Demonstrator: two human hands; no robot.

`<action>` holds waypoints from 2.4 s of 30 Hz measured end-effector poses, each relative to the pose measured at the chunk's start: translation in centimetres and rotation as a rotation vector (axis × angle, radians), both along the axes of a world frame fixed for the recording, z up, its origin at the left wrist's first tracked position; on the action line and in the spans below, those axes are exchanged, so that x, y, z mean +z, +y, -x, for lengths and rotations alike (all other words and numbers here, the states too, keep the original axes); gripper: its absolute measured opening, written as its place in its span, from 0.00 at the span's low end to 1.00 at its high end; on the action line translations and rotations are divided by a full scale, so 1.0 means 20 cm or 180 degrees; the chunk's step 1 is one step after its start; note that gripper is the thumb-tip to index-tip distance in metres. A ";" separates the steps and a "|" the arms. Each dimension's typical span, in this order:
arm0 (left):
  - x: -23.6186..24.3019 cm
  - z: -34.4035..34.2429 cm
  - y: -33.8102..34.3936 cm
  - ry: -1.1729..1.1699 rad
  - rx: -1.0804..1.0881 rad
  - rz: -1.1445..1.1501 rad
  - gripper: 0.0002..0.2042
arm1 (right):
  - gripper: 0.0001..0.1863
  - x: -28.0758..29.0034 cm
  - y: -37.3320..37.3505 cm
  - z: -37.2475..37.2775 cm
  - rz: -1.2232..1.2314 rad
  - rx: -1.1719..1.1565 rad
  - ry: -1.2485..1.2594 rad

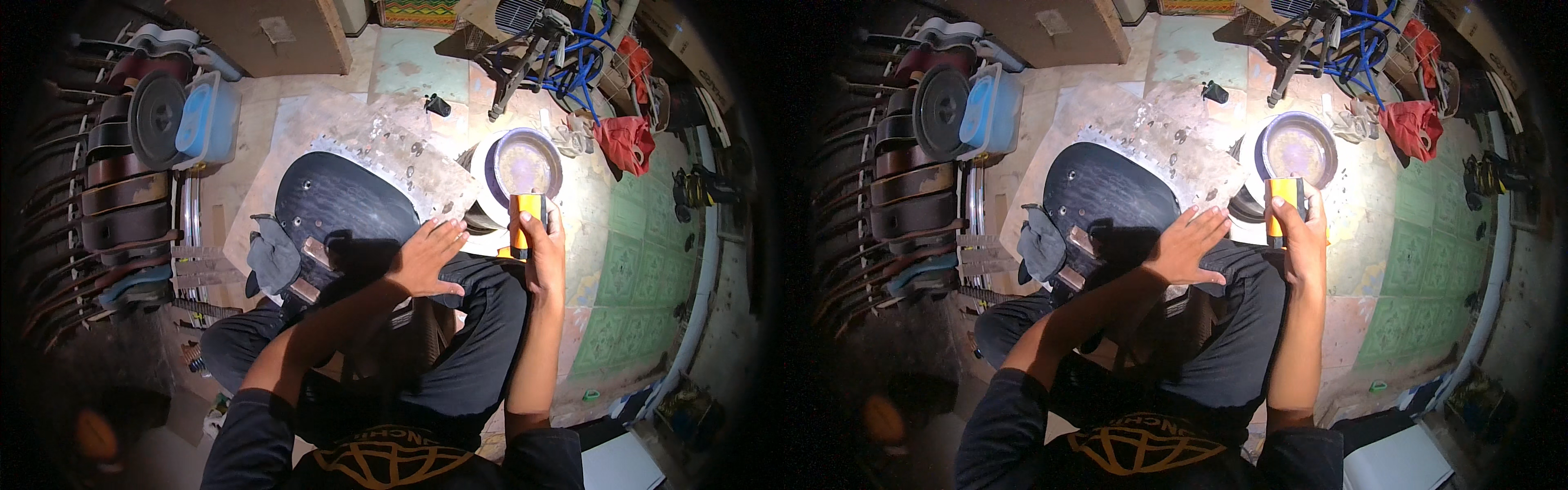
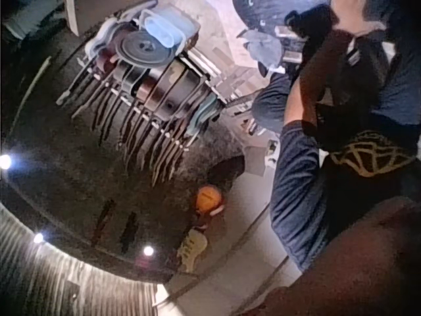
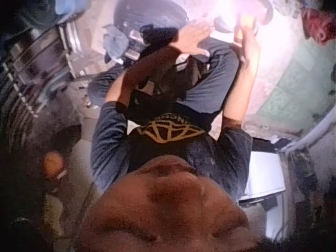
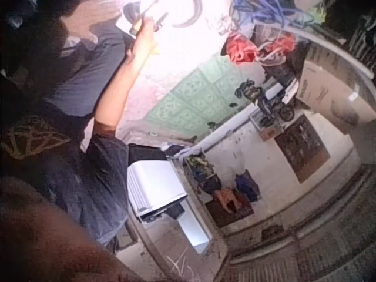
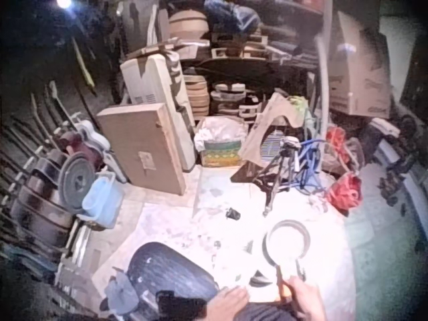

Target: The person sands the surface of a black electric guitar body using a sanding block, applying water and wiping the surface with a cloth.

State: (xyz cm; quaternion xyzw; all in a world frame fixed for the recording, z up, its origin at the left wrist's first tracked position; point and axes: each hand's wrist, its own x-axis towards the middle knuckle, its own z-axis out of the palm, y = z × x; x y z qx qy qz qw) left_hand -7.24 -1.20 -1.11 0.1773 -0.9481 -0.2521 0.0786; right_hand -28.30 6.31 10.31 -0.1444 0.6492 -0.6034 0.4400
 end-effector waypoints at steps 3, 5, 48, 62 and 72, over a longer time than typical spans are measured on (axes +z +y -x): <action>-0.01 0.05 -0.13 -0.0206 0.0370 0.0207 0.51 | 0.23 0.00 0.02 -0.01 0.0072 -0.0138 -0.0125; -0.04 0.07 -0.35 -0.0379 0.0965 0.0544 0.50 | 0.24 0.00 0.02 -0.02 0.0110 -0.0194 -0.0198; 0.00 -0.63 -0.43 -0.0900 0.3443 0.0636 0.44 | 0.27 -0.38 -0.10 -0.59 -0.0358 0.1347 0.3631; 0.04 -0.64 -0.43 -0.0750 0.3439 0.0809 0.45 | 0.26 -0.42 -0.25 -0.67 -0.0490 0.1450 0.4321; 0.04 -0.64 -0.44 -0.0745 0.3354 0.0850 0.45 | 0.25 -0.42 -0.32 -0.69 -0.0471 0.1300 0.4329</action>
